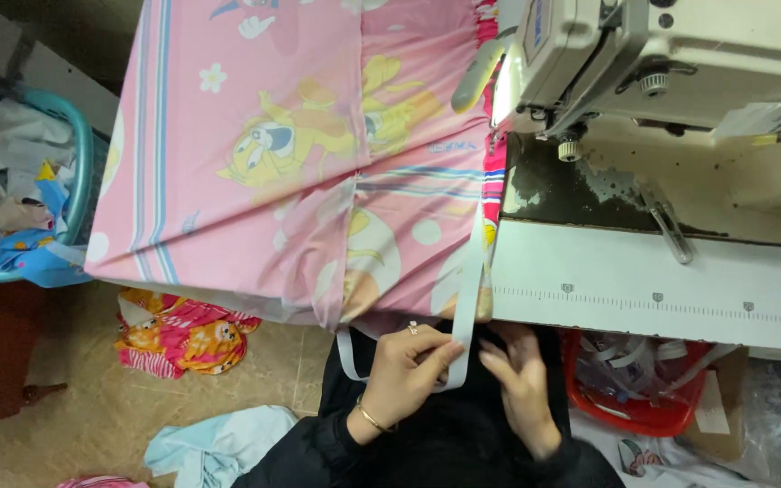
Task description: Sewing a white strip onto the edge of a pink patterned fabric using an industrial sewing machine.
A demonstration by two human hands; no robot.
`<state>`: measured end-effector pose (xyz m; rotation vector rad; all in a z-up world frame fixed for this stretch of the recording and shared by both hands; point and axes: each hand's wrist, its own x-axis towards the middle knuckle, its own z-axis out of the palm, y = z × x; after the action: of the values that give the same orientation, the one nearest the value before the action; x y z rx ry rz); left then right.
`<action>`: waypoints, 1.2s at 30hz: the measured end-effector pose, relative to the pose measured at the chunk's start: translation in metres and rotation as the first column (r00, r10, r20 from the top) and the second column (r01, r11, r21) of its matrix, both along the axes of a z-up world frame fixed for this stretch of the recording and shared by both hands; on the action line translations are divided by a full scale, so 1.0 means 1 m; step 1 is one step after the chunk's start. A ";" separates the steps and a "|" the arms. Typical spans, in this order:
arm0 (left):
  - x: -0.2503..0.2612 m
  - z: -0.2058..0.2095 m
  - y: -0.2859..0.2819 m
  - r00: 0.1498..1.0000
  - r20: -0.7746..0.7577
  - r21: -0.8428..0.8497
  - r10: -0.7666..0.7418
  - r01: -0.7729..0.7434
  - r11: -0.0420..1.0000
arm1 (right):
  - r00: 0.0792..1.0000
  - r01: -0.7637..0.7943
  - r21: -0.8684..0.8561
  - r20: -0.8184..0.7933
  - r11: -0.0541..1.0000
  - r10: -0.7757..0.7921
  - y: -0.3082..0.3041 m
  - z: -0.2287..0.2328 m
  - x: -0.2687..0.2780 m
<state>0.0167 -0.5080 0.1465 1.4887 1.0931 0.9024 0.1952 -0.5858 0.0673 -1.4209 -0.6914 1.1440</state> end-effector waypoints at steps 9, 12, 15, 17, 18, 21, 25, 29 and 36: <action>0.013 -0.038 -0.016 0.967 0.244 -0.322 0.073 0.009 0.947 | 0.939 0.010 0.050 -0.345 0.999 0.008 -0.015 -0.031 -0.015; 0.023 -0.048 -0.026 0.955 0.294 -0.420 0.028 0.103 0.902 | 0.977 0.200 0.038 -0.075 0.979 -0.197 -0.020 0.009 -0.024; 0.030 -0.053 -0.029 0.940 0.338 -0.335 -0.038 0.158 0.929 | 0.944 0.309 -0.049 0.134 0.950 -0.301 -0.018 0.029 -0.027; 0.033 -0.053 -0.031 0.935 0.332 -0.326 -0.127 0.240 0.914 | 0.906 0.384 -0.028 0.207 0.923 -0.370 -0.016 0.036 -0.026; 0.035 -0.053 -0.033 0.935 0.330 -0.327 -0.128 0.240 0.914 | 0.906 0.385 -0.029 0.205 0.923 -0.371 -0.016 0.036 -0.023; 0.043 -0.052 -0.038 0.930 0.288 -0.220 -0.229 0.297 0.929 | 0.882 0.421 -0.020 0.242 0.907 -0.404 -0.016 0.041 -0.010; 0.059 -0.052 -0.041 0.921 0.247 -0.078 -0.302 0.329 0.941 | 0.907 0.379 -0.064 0.226 0.923 -0.357 -0.011 0.054 0.010; 0.070 -0.047 -0.041 0.925 0.214 0.000 -0.315 0.322 0.947 | 0.915 0.399 -0.189 0.144 0.897 -0.377 -0.008 0.069 0.030; 0.083 -0.043 -0.040 0.930 0.169 0.005 -0.325 0.329 0.944 | 0.587 0.151 0.199 0.770 0.968 -0.250 -0.002 0.091 0.033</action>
<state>0.0993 -0.5475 0.1038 1.4911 0.7026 0.7595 0.2283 -0.5880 0.1582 -1.8516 -1.1502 0.2130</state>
